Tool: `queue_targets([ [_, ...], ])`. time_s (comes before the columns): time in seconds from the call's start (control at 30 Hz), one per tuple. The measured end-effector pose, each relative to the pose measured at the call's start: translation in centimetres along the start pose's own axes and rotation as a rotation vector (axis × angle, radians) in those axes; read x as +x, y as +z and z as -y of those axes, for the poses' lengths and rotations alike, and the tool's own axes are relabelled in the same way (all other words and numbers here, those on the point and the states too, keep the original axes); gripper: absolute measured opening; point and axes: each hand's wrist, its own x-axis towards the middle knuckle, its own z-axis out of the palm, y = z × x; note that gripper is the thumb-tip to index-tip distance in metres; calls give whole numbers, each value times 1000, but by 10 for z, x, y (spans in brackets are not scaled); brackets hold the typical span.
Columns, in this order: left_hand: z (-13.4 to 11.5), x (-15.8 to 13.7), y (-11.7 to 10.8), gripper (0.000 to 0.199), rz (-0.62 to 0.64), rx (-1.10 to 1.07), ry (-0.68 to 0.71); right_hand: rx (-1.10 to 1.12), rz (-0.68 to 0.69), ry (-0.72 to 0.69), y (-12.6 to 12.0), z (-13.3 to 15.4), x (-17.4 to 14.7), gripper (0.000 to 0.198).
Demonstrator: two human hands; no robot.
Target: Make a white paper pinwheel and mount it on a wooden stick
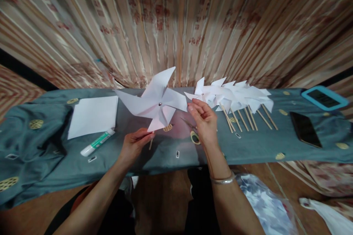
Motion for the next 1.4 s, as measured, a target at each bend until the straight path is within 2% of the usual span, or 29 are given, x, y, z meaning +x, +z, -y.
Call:
queue_targets([
  [0.13, 2, 0, 1, 14, 12, 13, -5, -26, 36, 20, 0, -1, -1, 33],
  [0.33, 3, 1, 1, 15, -45, -11, -12, -15, 106, 162, 0, -4, -7, 35],
  [0.53, 6, 2, -2, 15, -58, -13, 30, 99, 121, 342, 15, -9, -24, 38],
  [0.73, 3, 3, -2, 15, -79, 1, 49, 246, 199, 518, 32, -10, -39, 38],
  [0.9, -1, 2, -2, 15, -88, 9, 52, 227, 280, 555, 46, -9, -50, 35],
  [1.0, 0, 2, -3, 14, -73, -6, 62, 216, 295, 570, 52, -10, -59, 41],
  [1.1, 2, 2, -4, 13, -52, -32, 52, 196, 367, 606, 53, -11, -65, 45],
  [1.17, 3, 2, -5, 15, -68, -56, 16, 134, 397, 596, 48, -11, -62, 46],
  [1.23, 3, 2, -6, 18, -95, -62, -27, 48, 357, 522, 39, -13, -53, 44],
  [1.4, 0, 1, -6, 22, -96, -42, -72, -56, 88, 222, 14, -19, -22, 36],
])
